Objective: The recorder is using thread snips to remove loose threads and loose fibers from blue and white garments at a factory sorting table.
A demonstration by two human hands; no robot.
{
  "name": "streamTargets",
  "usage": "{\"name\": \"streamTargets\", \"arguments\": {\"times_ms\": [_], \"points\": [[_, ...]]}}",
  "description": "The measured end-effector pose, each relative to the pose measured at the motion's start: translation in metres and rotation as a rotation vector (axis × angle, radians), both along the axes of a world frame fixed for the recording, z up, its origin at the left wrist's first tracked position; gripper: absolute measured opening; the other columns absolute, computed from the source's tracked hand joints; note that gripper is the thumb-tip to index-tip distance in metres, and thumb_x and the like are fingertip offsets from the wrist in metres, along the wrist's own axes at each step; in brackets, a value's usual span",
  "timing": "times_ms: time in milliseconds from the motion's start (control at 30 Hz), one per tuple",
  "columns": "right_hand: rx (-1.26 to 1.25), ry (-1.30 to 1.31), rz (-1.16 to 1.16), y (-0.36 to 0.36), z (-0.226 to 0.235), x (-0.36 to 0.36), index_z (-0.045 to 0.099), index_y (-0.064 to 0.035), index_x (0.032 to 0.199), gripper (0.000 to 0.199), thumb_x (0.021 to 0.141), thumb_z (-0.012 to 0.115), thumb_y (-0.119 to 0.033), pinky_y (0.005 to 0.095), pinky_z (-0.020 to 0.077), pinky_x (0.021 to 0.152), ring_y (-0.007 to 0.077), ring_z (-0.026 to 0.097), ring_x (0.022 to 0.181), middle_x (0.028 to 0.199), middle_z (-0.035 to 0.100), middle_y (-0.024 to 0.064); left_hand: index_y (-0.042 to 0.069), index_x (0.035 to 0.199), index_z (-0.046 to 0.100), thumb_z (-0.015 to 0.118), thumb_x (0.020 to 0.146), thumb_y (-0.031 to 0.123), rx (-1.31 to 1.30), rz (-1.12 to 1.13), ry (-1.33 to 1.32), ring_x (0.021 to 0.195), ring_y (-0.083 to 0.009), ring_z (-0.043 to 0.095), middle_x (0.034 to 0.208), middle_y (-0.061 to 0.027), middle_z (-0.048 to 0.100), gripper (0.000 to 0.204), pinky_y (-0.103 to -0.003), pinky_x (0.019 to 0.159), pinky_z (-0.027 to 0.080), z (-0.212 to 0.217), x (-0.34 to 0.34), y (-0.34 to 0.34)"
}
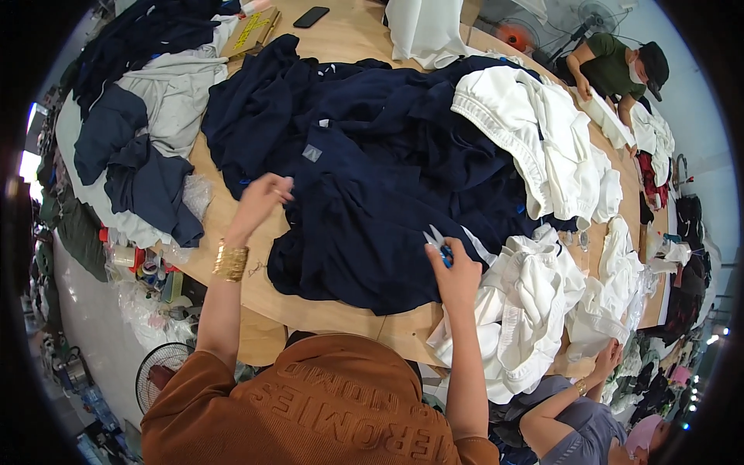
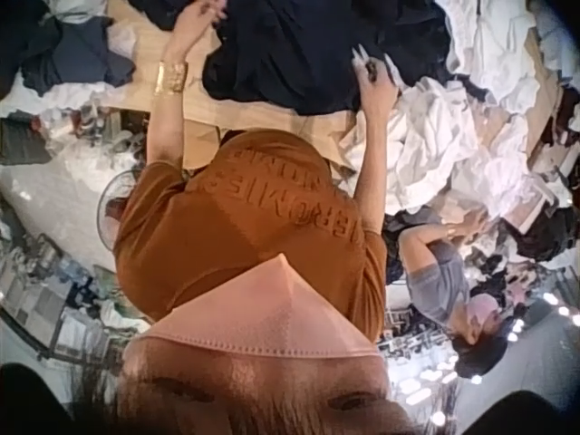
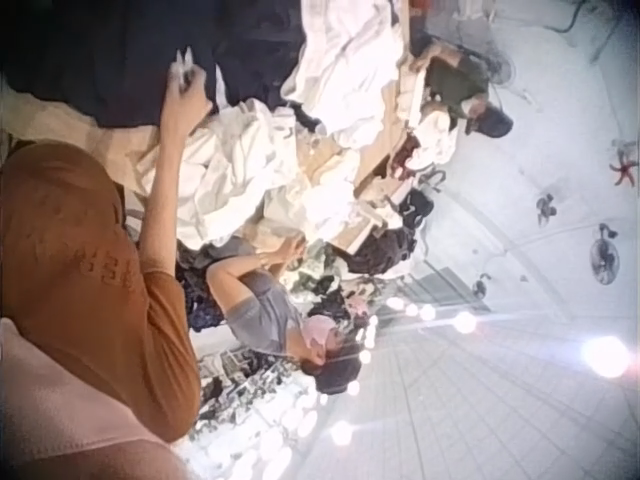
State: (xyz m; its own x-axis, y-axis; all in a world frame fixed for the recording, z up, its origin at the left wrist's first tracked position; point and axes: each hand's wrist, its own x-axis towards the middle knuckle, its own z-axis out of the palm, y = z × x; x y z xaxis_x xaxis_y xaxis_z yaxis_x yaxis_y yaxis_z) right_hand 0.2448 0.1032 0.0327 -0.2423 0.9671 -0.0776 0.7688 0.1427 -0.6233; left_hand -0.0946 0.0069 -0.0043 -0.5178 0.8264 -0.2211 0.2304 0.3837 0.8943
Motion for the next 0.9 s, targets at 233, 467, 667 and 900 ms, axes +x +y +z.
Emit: {"name": "streamTargets", "arguments": {"times_ms": [233,467,667,900], "points": [[0.100,0.178,0.121,-0.021,0.023,-0.041,0.062,-0.0050,0.089,0.027,0.072,0.071,-0.024,0.0281,0.0430,0.059,0.0194,0.054,0.059,0.071,0.060,0.0079,0.001,0.073,0.055,0.068,0.078,0.030,0.101,0.062,-0.448,0.062,-0.0078,0.052,0.066,-0.0019,0.055,0.032,-0.021,0.058,0.043,-0.025,0.083,0.013],[-0.179,0.505,0.064,-0.023,0.022,-0.048,0.062,-0.0038,0.100,0.025,0.077,0.067,-0.013,0.0215,0.0425,0.066,0.0126,0.054,0.067,0.076,0.060,0.0052,0.005,0.073,0.044,0.064,0.078,0.008,0.326,0.007,-0.300,0.059,-0.0039,0.038,0.064,0.0028,0.040,0.022,-0.019,0.054,0.034,0.010,0.136,-0.015],[-0.029,0.564,0.255,-0.037,0.032,-0.045,0.062,-0.0028,0.094,0.020,0.075,0.065,-0.002,0.0221,0.0397,0.063,0.0127,0.049,0.065,0.072,0.051,0.0042,0.011,0.073,0.036,0.056,0.079,0.000,0.432,-0.047,-0.833,0.065,-0.0001,0.031,0.070,0.0073,0.031,0.024,-0.016,0.059,0.028,0.050,0.152,-0.040],[0.046,0.582,0.219,-0.055,0.062,-0.024,0.061,-0.0011,0.084,0.010,0.075,0.064,-0.001,0.0220,0.0374,0.059,0.0108,0.049,0.064,0.071,0.051,0.0037,0.011,0.076,0.036,0.062,0.078,-0.003,0.553,0.149,-0.681,0.065,0.0001,0.031,0.072,0.0067,0.030,0.030,-0.014,0.060,0.029,0.087,0.158,-0.050]]}}
